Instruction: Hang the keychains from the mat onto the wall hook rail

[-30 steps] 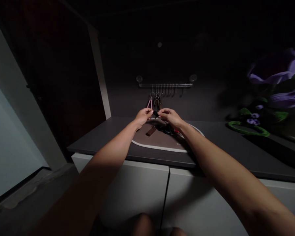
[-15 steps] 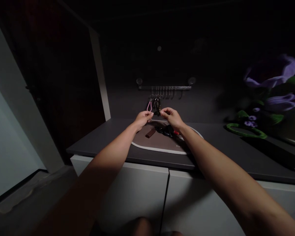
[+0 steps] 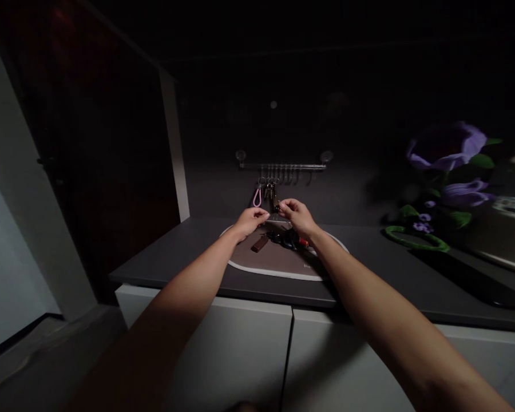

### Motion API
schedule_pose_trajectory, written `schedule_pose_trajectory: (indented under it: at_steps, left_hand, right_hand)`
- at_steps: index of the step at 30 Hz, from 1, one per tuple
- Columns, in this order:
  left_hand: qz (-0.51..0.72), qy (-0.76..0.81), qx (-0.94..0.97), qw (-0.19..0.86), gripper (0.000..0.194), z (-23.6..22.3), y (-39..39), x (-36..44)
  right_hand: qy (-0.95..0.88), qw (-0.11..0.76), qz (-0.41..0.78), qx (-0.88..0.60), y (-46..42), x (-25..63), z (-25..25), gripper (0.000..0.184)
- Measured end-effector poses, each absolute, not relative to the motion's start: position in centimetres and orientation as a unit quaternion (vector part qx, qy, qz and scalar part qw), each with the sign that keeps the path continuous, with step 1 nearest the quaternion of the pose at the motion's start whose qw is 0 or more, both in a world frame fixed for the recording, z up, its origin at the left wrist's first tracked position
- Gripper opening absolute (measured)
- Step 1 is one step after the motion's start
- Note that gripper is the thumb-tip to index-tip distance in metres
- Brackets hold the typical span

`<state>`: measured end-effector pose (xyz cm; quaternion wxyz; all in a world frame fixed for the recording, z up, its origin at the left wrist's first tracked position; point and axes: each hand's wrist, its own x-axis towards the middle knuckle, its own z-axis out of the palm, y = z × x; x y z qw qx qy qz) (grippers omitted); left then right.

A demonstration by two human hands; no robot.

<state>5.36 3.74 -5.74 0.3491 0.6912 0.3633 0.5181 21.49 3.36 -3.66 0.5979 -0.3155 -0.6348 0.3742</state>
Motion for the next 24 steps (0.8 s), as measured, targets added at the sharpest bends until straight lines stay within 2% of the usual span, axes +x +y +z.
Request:
schedule_pose_trajectory:
  at_steps: [11, 24]
  left_hand:
    - [0.549, 0.404, 0.695, 0.231, 0.01, -5.7, 3.9, 5.7]
    - [0.546, 0.414, 0.714, 0.145, 0.009, -5.9, 4.5, 5.5]
  right_hand:
    - [-0.58, 0.615, 0.423, -0.327, 2.7, 21.5, -3.3, 0.036]
    - [-0.538, 0.653, 0.366, -0.388, 6.2, 20.9, 1.9, 0.013]
